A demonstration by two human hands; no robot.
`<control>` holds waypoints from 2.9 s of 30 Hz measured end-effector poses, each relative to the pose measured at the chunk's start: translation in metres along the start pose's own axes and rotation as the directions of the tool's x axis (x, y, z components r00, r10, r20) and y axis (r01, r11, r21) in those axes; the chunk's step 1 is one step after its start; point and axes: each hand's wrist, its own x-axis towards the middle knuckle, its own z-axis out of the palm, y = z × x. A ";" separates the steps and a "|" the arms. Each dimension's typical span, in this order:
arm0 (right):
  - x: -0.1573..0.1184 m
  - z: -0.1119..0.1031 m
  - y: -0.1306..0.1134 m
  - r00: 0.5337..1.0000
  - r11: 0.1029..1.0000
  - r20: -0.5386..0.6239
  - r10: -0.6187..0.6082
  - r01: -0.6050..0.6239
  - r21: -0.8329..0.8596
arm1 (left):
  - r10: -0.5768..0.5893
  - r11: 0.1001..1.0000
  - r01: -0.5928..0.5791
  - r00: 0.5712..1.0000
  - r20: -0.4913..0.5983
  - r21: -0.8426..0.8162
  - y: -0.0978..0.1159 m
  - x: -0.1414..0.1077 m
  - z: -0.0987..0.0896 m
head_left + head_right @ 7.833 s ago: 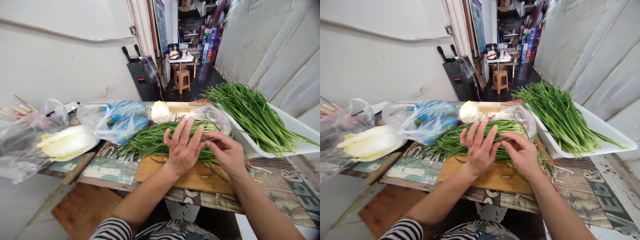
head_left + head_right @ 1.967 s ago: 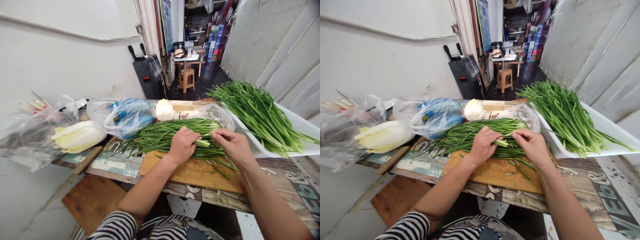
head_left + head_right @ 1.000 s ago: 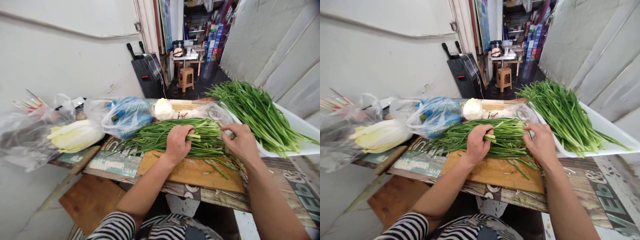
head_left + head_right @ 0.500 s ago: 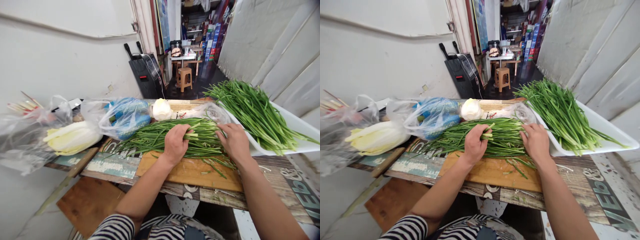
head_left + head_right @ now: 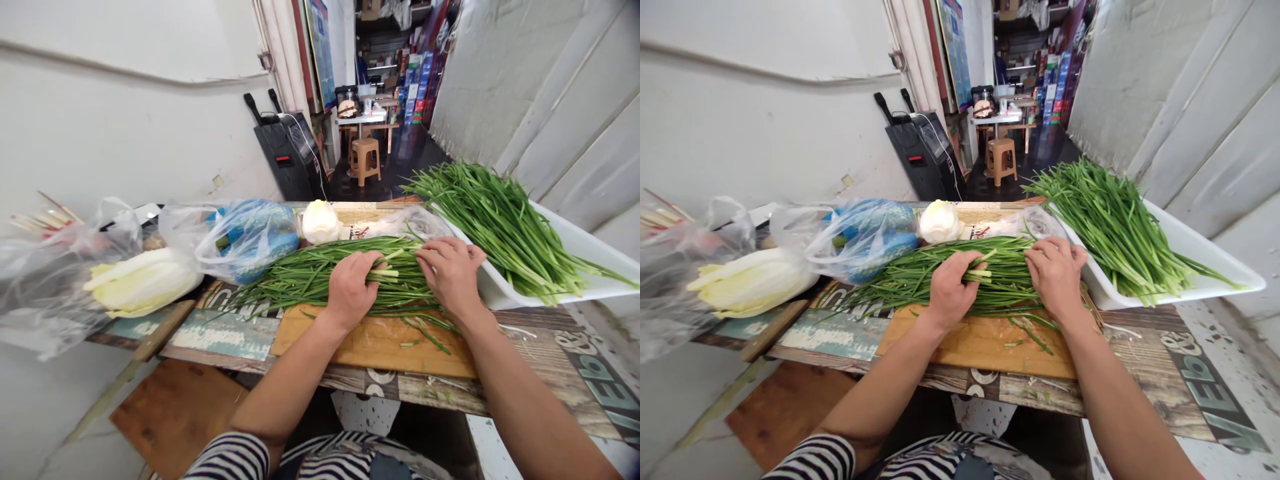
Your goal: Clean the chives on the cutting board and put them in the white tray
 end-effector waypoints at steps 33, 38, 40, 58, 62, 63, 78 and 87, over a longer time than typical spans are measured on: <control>-0.001 -0.031 0.005 0.877 0.816 0.127 0.464 -0.479 0.325 | 0.055 0.997 -0.058 0.996 0.066 0.049 0.001 -0.003 -0.003; -0.013 -0.015 0.015 0.936 0.984 0.333 0.115 -0.154 0.093 | 0.055 0.995 -0.054 0.998 -0.010 0.084 0.002 -0.003 -0.005; -0.014 -0.013 0.014 0.926 0.997 0.373 0.062 -0.074 0.017 | 0.057 0.993 -0.054 0.998 -0.027 0.106 0.002 -0.003 -0.006; 0.006 -0.038 -0.032 0.901 0.537 0.370 0.226 -0.432 0.724 | 0.130 0.991 -0.125 0.962 0.239 -0.036 0.007 -0.001 -0.004; 0.004 -0.035 -0.018 0.905 0.694 0.347 0.245 -0.414 0.590 | 0.097 0.995 -0.096 0.949 0.300 -0.018 0.003 -0.001 -0.003; 0.003 -0.035 -0.013 0.902 0.714 0.341 0.264 -0.420 0.560 | 0.085 0.996 -0.086 0.951 0.296 -0.008 0.002 -0.002 -0.002; 0.006 -0.034 -0.027 0.944 0.676 0.298 0.144 -0.313 0.667 | 0.115 0.992 -0.099 0.966 0.233 -0.079 -0.002 -0.002 -0.003; 0.005 -0.023 -0.047 0.570 -0.336 0.752 0.331 -0.673 0.659 | 0.182 0.983 -0.181 0.967 0.180 -0.024 0.003 -0.001 -0.005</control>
